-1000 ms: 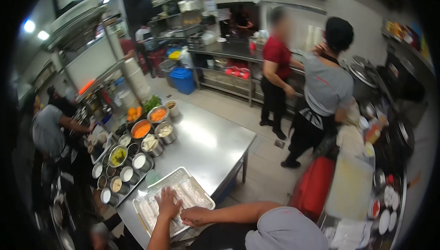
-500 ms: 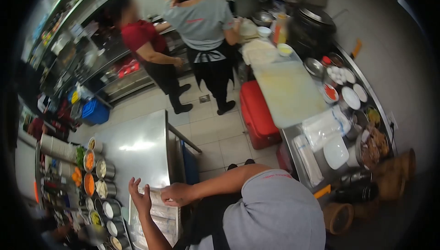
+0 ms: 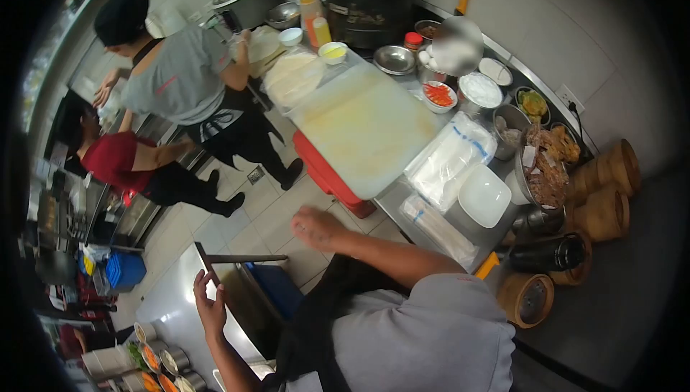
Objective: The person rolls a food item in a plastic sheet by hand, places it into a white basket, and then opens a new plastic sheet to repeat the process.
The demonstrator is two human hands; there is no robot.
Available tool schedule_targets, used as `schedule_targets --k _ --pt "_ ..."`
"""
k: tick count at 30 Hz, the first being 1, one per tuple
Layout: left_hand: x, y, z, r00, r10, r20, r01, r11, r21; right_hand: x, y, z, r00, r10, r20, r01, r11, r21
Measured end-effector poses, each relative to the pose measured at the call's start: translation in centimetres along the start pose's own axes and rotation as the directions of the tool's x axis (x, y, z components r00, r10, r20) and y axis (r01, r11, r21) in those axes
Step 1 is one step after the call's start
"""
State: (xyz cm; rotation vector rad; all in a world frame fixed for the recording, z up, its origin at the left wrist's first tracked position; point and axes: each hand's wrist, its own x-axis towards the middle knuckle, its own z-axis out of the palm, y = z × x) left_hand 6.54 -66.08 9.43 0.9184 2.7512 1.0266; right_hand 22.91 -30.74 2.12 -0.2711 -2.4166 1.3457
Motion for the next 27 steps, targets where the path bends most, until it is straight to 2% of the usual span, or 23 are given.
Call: schedule_targets --k 1,2,3,4,5,6,10,11,14,17,19,21,24,25,27 --pt "1.4 0.3 0.9 0.997 0.076 0.034 -0.073 0.995 -0.069 0.4 2.8 -1.9 0.987 -0.035 -0.160 0.019 0.995 -0.102" --pt "2.5 3.6 1.7 0.997 -0.037 0.061 0.049 0.979 -0.198 0.6 4.1 -5.1 0.970 -0.016 -0.241 -0.015 0.992 -0.125" --pt "3.8 4.3 2.5 0.996 -0.038 0.082 0.053 0.980 -0.193 0.7 3.5 -8.6 0.939 0.099 -0.329 -0.159 0.974 -0.160" --pt "4.8 4.6 3.3 0.993 0.028 0.112 -0.016 0.994 -0.106 0.4 4.8 -11.2 0.897 0.121 -0.426 -0.228 0.951 -0.210" --pt "5.8 4.8 4.1 0.985 0.095 0.147 -0.093 0.995 -0.021 -0.1 4.8 -14.3 0.866 0.126 -0.485 -0.263 0.938 -0.226" --pt "6.9 5.0 5.0 0.980 0.090 0.176 -0.080 0.995 -0.063 -0.9 5.1 -16.9 0.840 0.092 -0.535 -0.282 0.916 -0.285" --pt "10.6 8.3 8.2 0.955 0.086 0.282 -0.048 0.989 -0.139 -4.0 4.6 -22.8 0.727 0.185 -0.661 -0.420 0.882 -0.215" --pt "11.4 9.0 9.0 0.952 0.091 0.293 -0.053 0.989 -0.135 -4.9 4.5 -23.3 0.710 0.209 -0.673 -0.454 0.866 -0.210" --pt "14.3 11.4 11.6 0.885 0.268 0.381 -0.223 0.962 -0.157 -7.4 4.0 -22.7 0.679 0.256 -0.688 -0.504 0.844 -0.183" --pt "16.4 15.2 13.7 0.809 0.341 0.479 -0.277 0.939 -0.201 -10.3 4.6 -20.2 0.730 0.280 -0.624 -0.494 0.847 -0.198" --pt "17.6 16.2 15.8 0.786 0.355 0.506 -0.285 0.934 -0.213 -12.0 4.6 -18.3 0.725 0.370 -0.582 -0.540 0.829 -0.146" --pt "18.7 17.0 17.8 0.701 0.401 0.589 -0.268 0.914 -0.303 -13.5 4.3 -17.0 0.705 0.416 -0.575 -0.579 0.805 -0.127" --pt "19.9 19.1 19.9 0.598 0.461 0.656 -0.360 0.885 -0.294 -16.3 3.6 -15.2 0.682 0.386 -0.621 -0.560 0.822 -0.104" --pt "20.5 19.5 20.7 0.559 0.477 0.678 -0.393 0.873 -0.290 -17.6 3.6 -15.1 0.670 0.399 -0.626 -0.573 0.814 -0.094" --pt "21.7 19.7 22.7 0.501 0.549 0.670 -0.408 0.832 -0.376 -19.5 3.0 -15.1 0.541 0.375 -0.753 -0.701 0.696 -0.156"
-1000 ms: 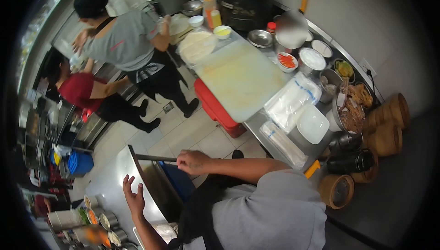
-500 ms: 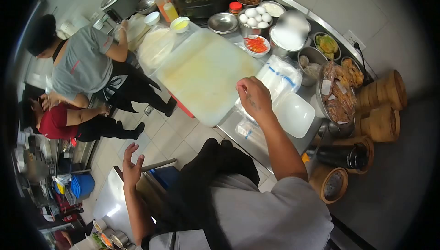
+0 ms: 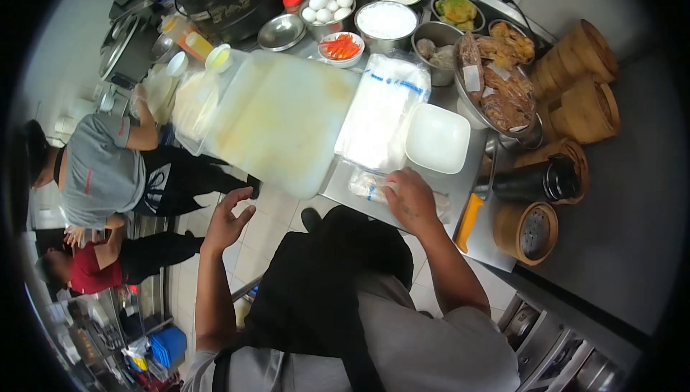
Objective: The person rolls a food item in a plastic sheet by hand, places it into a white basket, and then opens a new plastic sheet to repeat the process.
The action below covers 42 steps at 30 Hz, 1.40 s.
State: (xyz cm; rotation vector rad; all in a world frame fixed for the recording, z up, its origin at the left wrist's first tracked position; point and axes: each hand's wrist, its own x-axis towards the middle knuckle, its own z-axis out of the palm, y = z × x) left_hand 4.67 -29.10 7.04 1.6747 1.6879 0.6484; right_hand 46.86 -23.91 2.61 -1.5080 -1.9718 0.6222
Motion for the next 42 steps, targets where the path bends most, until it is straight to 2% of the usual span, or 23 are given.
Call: schedule_targets --k 2,4,6,8,10,11,12,14,16,18,19,21,23,25,28,29,30,32,34,35,37,39,42 --pt "1.8 -0.3 -0.5 0.997 0.007 0.083 -0.006 1.000 -0.018 -0.1 -0.5 -0.7 0.997 0.068 -0.020 -0.069 0.997 -0.039" --pt "3.5 -0.3 -0.9 0.993 0.021 0.118 -0.021 1.000 -0.002 0.2 -1.0 -0.8 0.978 0.204 -0.052 -0.200 0.978 0.064" --pt "5.0 -0.9 -1.2 0.984 -0.040 0.173 0.050 0.997 -0.054 1.6 -2.0 0.0 0.967 0.237 -0.094 -0.225 0.967 0.119" --pt "6.0 -1.2 -1.4 0.981 -0.027 0.193 0.039 0.998 -0.058 3.8 -2.3 1.0 0.956 0.266 -0.126 -0.243 0.955 0.173" --pt "6.9 -1.4 -1.7 0.960 0.225 0.165 -0.223 0.974 -0.031 7.3 -2.0 1.5 0.932 0.190 -0.309 -0.155 0.979 0.133" --pt "7.0 -0.7 -2.6 0.966 0.095 0.239 -0.074 0.993 -0.096 9.5 -2.0 1.1 0.919 0.150 -0.364 -0.121 0.987 0.101" --pt "7.2 -1.1 -3.1 0.966 0.110 0.234 -0.088 0.991 -0.104 11.7 -2.1 0.5 0.903 0.110 -0.415 -0.090 0.994 0.068" --pt "7.4 -2.1 -4.4 0.966 0.081 0.244 -0.072 0.996 -0.044 16.8 -0.6 -0.1 0.867 -0.100 -0.487 0.069 0.994 -0.081" --pt "7.3 -3.7 -5.8 0.967 0.109 0.229 -0.091 0.992 -0.090 20.9 0.6 -0.3 0.866 -0.098 -0.490 0.031 0.989 -0.143" --pt "6.8 -5.2 -7.5 0.972 0.033 0.233 -0.022 0.998 -0.052 24.0 1.9 -0.1 0.867 -0.097 -0.489 -0.003 0.980 -0.199" --pt "6.4 -7.0 -7.8 0.977 0.083 0.196 -0.073 0.996 -0.061 25.1 2.3 -0.2 0.910 0.061 -0.410 -0.179 0.950 -0.256" --pt "5.7 -10.1 -8.7 0.983 0.086 0.161 -0.065 0.989 -0.129 26.4 0.2 -0.8 0.881 0.384 -0.278 -0.464 0.817 -0.342" --pt "4.9 -13.5 -9.4 0.988 0.082 0.129 -0.055 0.978 -0.200 26.9 0.6 -0.7 0.885 0.389 -0.256 -0.464 0.783 -0.414" --pt "4.1 -16.4 -10.1 0.984 -0.067 0.166 0.113 0.953 -0.282 27.3 1.9 -0.1 0.879 0.420 -0.225 -0.475 0.731 -0.489" --pt "2.7 -18.2 -11.2 0.990 -0.048 0.133 0.088 0.944 -0.317 27.2 3.8 1.3 0.902 0.386 -0.193 -0.421 0.686 -0.593" --pt "2.8 -18.3 -11.5 0.991 -0.044 0.126 0.082 0.944 -0.320 27.7 4.1 1.4 0.868 0.470 -0.158 -0.448 0.606 -0.657" --pt "2.7 -18.2 -11.8 0.993 -0.021 0.113 0.053 0.957 -0.286 27.5 4.0 1.3 0.873 0.463 -0.155 -0.440 0.609 -0.660" --pt "1.2 -18.5 -12.3 0.997 -0.047 0.060 0.060 0.965 -0.254 26.8 3.9 2.4 0.844 0.463 -0.270 -0.518 0.575 -0.633" --pt "1.0 -18.2 -12.6 0.998 0.018 0.053 -0.004 0.969 -0.246 27.2 6.5 3.5 0.851 0.445 -0.279 -0.512 0.580 -0.633" --pt "0.5 -17.9 -12.8 1.000 -0.019 0.008 0.020 0.970 -0.241 27.7 5.7 3.3 0.816 0.526 -0.239 -0.544 0.561 -0.624" --pt "0.0 -16.9 -12.9 0.999 -0.021 0.024 0.026 0.973 -0.228 27.3 7.1 4.1 0.863 0.424 -0.275 -0.492 0.581 -0.649" --pt "-0.6 -15.9 -13.4 0.998 -0.063 0.018 0.065 0.975 -0.213 27.6 7.4 4.5 0.850 0.452 -0.271 -0.503 0.544 -0.671" --pt "-1.9 -15.9 -13.1 0.994 -0.110 0.012 0.110 0.969 -0.223 28.1 9.7 5.4 0.861 0.443 -0.251 -0.486 0.567 -0.665"
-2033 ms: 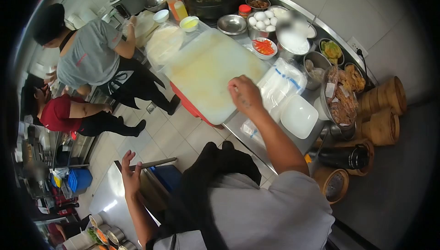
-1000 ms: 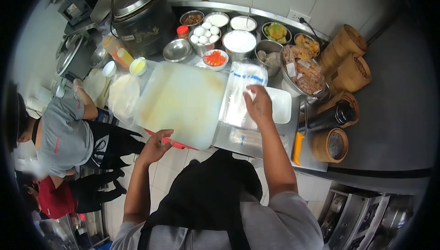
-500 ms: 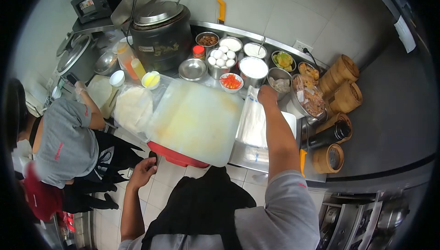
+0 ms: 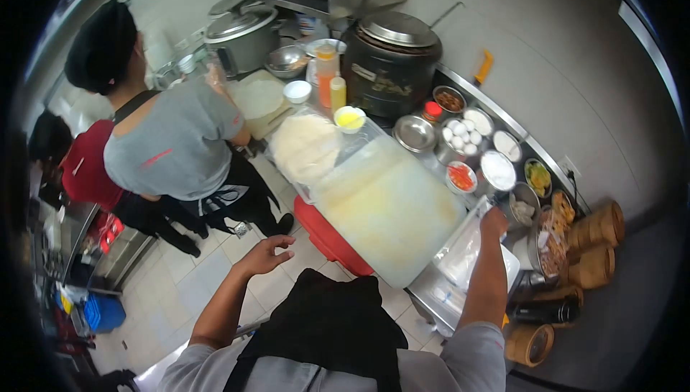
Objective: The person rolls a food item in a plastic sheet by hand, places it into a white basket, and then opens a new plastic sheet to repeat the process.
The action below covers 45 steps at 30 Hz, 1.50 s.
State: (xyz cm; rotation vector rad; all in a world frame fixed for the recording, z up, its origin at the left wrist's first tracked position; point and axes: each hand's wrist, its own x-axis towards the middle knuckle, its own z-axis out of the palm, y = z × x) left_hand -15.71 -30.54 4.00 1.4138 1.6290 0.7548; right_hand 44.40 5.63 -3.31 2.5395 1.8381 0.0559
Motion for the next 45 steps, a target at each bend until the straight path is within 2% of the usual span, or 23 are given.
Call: schedule_targets --k 3,5,6,8,9,11,15,17,18,20,22,24,25,26,27,28,30,32,35,37,40,44,45 --pt "-1.0 -1.3 0.4 1.000 0.004 -0.012 -0.004 1.000 -0.007 -0.5 0.9 0.9 0.994 -0.077 -0.071 0.077 0.997 0.003" --pt "-1.8 -0.4 0.3 0.999 -0.020 -0.032 0.020 1.000 0.010 -0.5 1.8 1.5 0.938 -0.215 -0.273 0.232 0.972 0.032" --pt "-2.1 0.0 0.4 0.999 -0.038 -0.038 0.039 0.999 0.025 -0.6 1.6 1.1 0.935 -0.225 -0.273 0.242 0.970 0.030" --pt "-2.4 0.4 0.6 0.998 -0.042 -0.045 0.043 0.998 0.033 -1.7 2.0 -0.2 0.755 -0.353 -0.553 0.452 0.890 0.049" --pt "-2.4 0.6 0.7 0.998 -0.038 -0.048 0.040 0.998 0.049 -1.9 2.2 -1.0 0.755 -0.356 -0.550 0.454 0.890 0.047" --pt "-2.2 0.8 1.2 0.998 -0.045 -0.041 0.047 0.998 0.041 -2.9 1.5 -3.8 0.667 -0.410 -0.622 0.596 0.795 0.114" --pt "-1.5 1.0 2.0 1.000 0.014 -0.027 -0.014 1.000 0.013 -2.9 2.0 -4.4 0.775 -0.397 -0.492 0.557 0.796 0.236" --pt "-1.1 1.5 2.3 1.000 0.023 -0.017 -0.023 1.000 0.018 -3.7 1.9 -5.6 0.879 -0.289 -0.380 0.440 0.798 0.412" --pt "-1.0 1.7 2.5 0.999 0.030 -0.011 -0.030 0.999 0.021 -3.7 2.1 -5.5 0.881 -0.283 -0.378 0.434 0.802 0.411" --pt "-1.1 1.5 2.7 1.000 0.021 -0.006 -0.021 1.000 0.012 -4.0 2.7 -5.1 0.804 -0.233 -0.547 0.542 0.667 0.512" --pt "-0.6 1.7 3.0 0.998 0.039 0.053 -0.039 0.999 -0.002 -3.6 4.3 -4.4 0.833 -0.315 -0.456 0.499 0.784 0.369" --pt "-0.6 2.4 2.8 1.000 -0.007 0.012 0.006 0.998 0.058 -0.9 7.0 -0.2 0.680 -0.374 -0.631 0.603 0.775 0.191" --pt "-0.6 2.7 3.1 0.998 0.015 0.066 -0.019 0.998 0.058 -1.3 6.7 -1.8 0.811 -0.332 -0.482 0.492 0.832 0.255" --pt "-0.7 2.8 3.2 0.999 -0.020 0.038 0.018 0.999 0.046 -2.4 5.9 -5.0 0.857 -0.343 -0.384 0.468 0.831 0.302" --pt "-0.7 2.7 3.4 0.998 -0.061 -0.001 0.061 0.998 0.035 -3.9 4.6 -7.3 0.900 -0.219 -0.377 0.374 0.832 0.409" --pt "-0.7 2.4 3.5 0.999 -0.048 0.020 0.047 0.998 0.038 -4.3 4.5 -8.5 0.905 -0.198 -0.378 0.354 0.842 0.407" --pt "-0.8 1.9 3.8 0.998 -0.059 0.020 0.058 0.998 0.030 -4.6 4.4 -10.0 0.861 -0.228 -0.454 0.442 0.777 0.447" --pt "-0.7 1.2 3.9 0.999 -0.045 0.020 0.045 0.999 0.008 -5.2 4.4 -11.1 0.877 -0.187 -0.442 0.416 0.757 0.504" --pt "-0.7 1.3 4.1 0.999 -0.044 0.009 0.045 0.999 -0.004 -5.1 4.9 -11.2 0.890 -0.092 -0.446 0.391 0.656 0.645" --pt "-0.4 1.2 4.2 0.999 -0.049 0.010 0.049 0.999 0.008 -4.3 5.4 -10.9 0.902 0.051 -0.428 0.327 0.569 0.755" --pt "-0.2 1.0 4.4 0.999 -0.024 0.021 0.025 0.999 -0.037 -4.3 6.0 -12.1 0.833 0.133 -0.537 0.397 0.533 0.747" --pt "-0.2 1.3 4.4 0.999 -0.045 0.025 0.045 0.999 -0.010 -5.9 6.3 -15.3 0.815 0.202 -0.543 0.344 0.586 0.733" --pt "-0.1 1.2 4.4 0.998 -0.048 0.029 0.048 0.999 -0.005 -5.9 6.4 -15.7 0.750 0.218 -0.624 0.394 0.611 0.687"
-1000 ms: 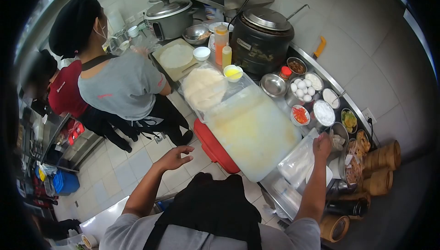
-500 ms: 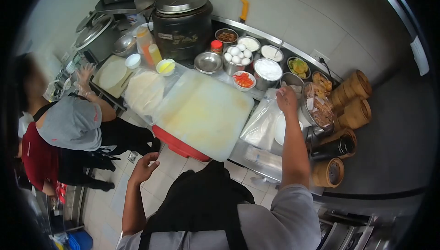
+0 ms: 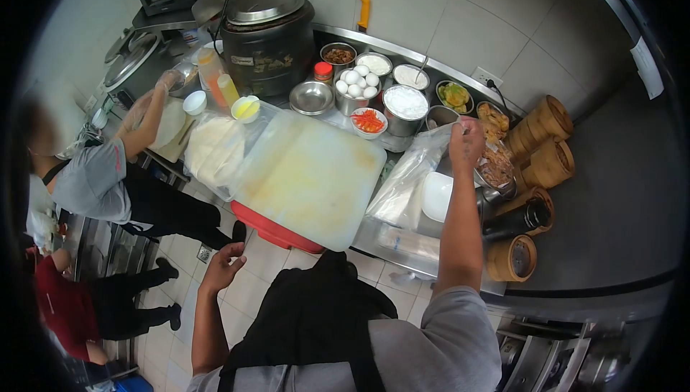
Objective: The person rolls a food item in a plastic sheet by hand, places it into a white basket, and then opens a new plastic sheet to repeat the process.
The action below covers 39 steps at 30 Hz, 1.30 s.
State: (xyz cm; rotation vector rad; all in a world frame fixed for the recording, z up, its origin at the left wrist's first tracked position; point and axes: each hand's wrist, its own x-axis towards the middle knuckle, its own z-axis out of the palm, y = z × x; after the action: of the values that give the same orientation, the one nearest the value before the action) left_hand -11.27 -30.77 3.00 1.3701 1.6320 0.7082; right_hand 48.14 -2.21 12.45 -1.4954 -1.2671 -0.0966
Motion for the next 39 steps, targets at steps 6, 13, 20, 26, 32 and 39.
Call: schedule_targets --k 6,13,20,26,32,39 --pt "0.1 -0.7 -0.1 0.999 0.048 0.001 -0.048 0.999 -0.013 2.5 -3.7 -3.4 0.887 -0.395 -0.239 0.340 0.910 -0.238" --pt "0.2 2.2 -0.4 0.997 0.047 0.058 -0.045 0.998 -0.034 0.6 -15.0 -6.1 0.916 -0.075 -0.394 0.129 0.985 0.113" --pt "5.2 7.2 2.3 0.962 0.259 0.085 -0.181 0.840 -0.511 -18.7 -23.7 5.1 0.549 -0.747 0.374 0.464 0.645 0.607" --pt "10.5 6.4 5.9 0.998 0.046 -0.041 -0.058 0.927 -0.371 -31.3 -22.6 8.7 0.133 -0.764 0.631 0.471 0.609 0.638" --pt "13.4 -0.2 9.0 0.995 -0.059 0.084 0.076 0.972 -0.224 -33.3 -21.2 7.0 0.110 -0.730 0.674 0.475 0.634 0.610" --pt "12.4 6.5 9.1 0.993 0.095 -0.062 -0.093 0.995 0.042 -33.1 -21.3 6.4 0.179 -0.746 0.641 0.469 0.638 0.611"
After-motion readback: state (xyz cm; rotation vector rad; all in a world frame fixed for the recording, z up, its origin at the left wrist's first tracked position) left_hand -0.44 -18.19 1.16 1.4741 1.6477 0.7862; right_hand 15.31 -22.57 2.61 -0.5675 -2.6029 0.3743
